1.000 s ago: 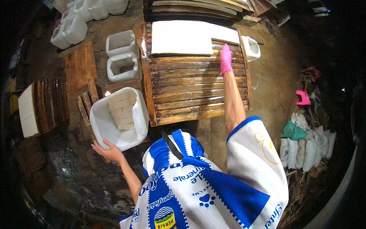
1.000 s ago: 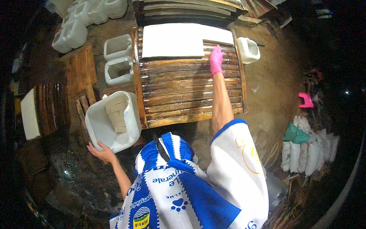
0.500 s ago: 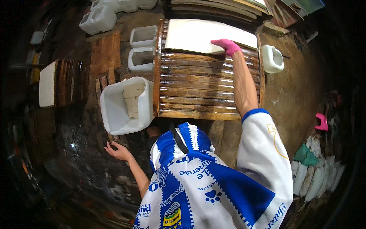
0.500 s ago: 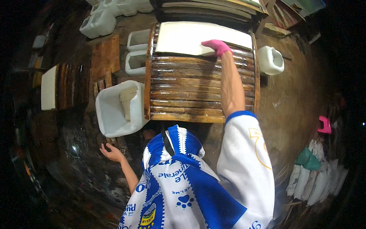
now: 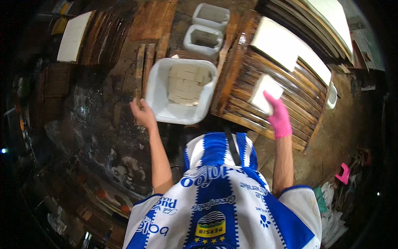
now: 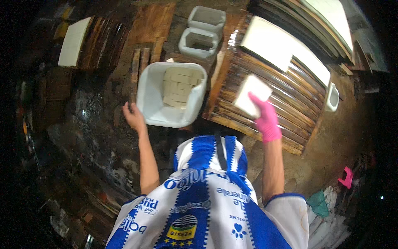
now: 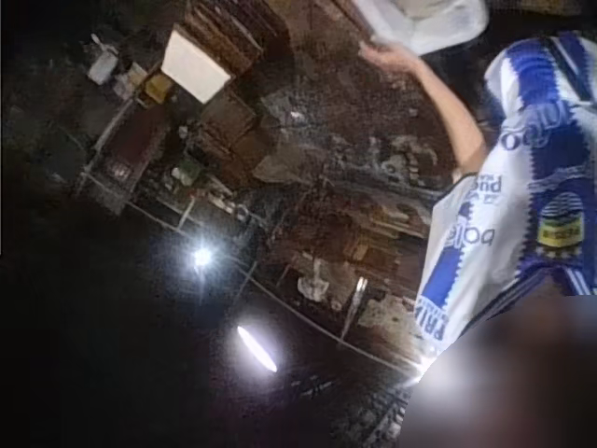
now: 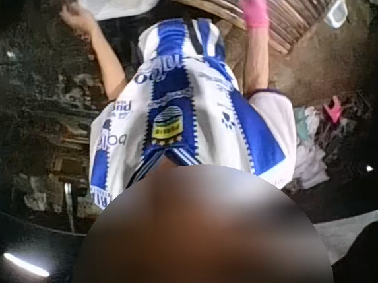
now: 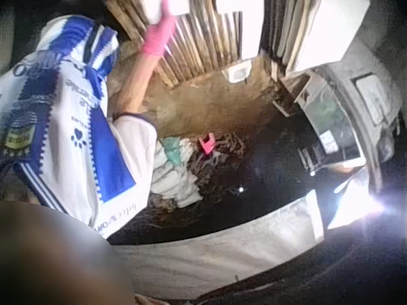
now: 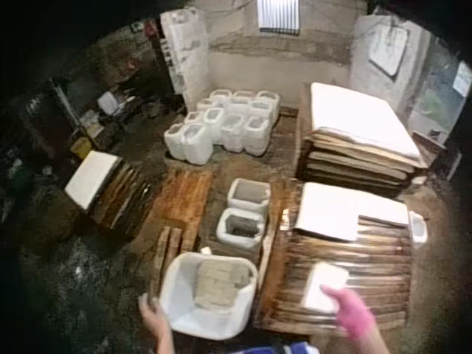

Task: The person picks up large slabs of white tofu from a bamboo rack, places them into a white plastic container, and uses their hands to break or press them into smaller blocks.

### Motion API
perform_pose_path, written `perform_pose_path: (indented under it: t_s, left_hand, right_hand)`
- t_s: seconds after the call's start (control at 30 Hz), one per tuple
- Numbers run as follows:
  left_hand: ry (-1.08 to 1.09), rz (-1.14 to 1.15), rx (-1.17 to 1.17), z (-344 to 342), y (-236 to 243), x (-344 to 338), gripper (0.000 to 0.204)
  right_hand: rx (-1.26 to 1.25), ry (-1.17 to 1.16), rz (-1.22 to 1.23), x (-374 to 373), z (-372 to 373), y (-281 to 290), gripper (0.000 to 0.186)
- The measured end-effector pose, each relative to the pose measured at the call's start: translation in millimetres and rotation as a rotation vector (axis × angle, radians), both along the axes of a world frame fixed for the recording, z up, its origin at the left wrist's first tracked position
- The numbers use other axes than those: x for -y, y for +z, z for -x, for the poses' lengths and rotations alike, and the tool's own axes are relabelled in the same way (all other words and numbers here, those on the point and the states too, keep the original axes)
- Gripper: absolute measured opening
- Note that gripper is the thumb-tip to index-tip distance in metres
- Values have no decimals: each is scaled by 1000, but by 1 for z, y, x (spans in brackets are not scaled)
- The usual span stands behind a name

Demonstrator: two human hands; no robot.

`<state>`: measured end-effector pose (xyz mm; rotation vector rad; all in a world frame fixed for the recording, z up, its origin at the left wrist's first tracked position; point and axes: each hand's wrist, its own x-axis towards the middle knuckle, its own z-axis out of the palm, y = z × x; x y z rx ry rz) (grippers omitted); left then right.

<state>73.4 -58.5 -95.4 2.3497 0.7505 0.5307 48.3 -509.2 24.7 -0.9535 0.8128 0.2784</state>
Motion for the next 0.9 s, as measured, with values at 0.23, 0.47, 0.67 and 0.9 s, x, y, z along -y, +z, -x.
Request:
perform_pose_path:
  t_s: [0.23, 0.47, 0.67, 0.9]
  left_hand:
    - [10, 338, -304, -24, -23, -14, 49]
    - [-97, 383, -299, -35, -40, 1, 51]
    - [-17, 609, -353, -42, -40, -7, 55]
    - [-153, 599, -245, -49, -54, -8, 46]
  right_hand:
    - [416, 772, 436, -269, -62, -93, 67]
    - [-448, -57, 671, -262, -133, -346, 42]
    - [-368, 9, 1153, -217, -165, -424, 35]
    - [-388, 194, 1324, -231, -166, -457, 28]
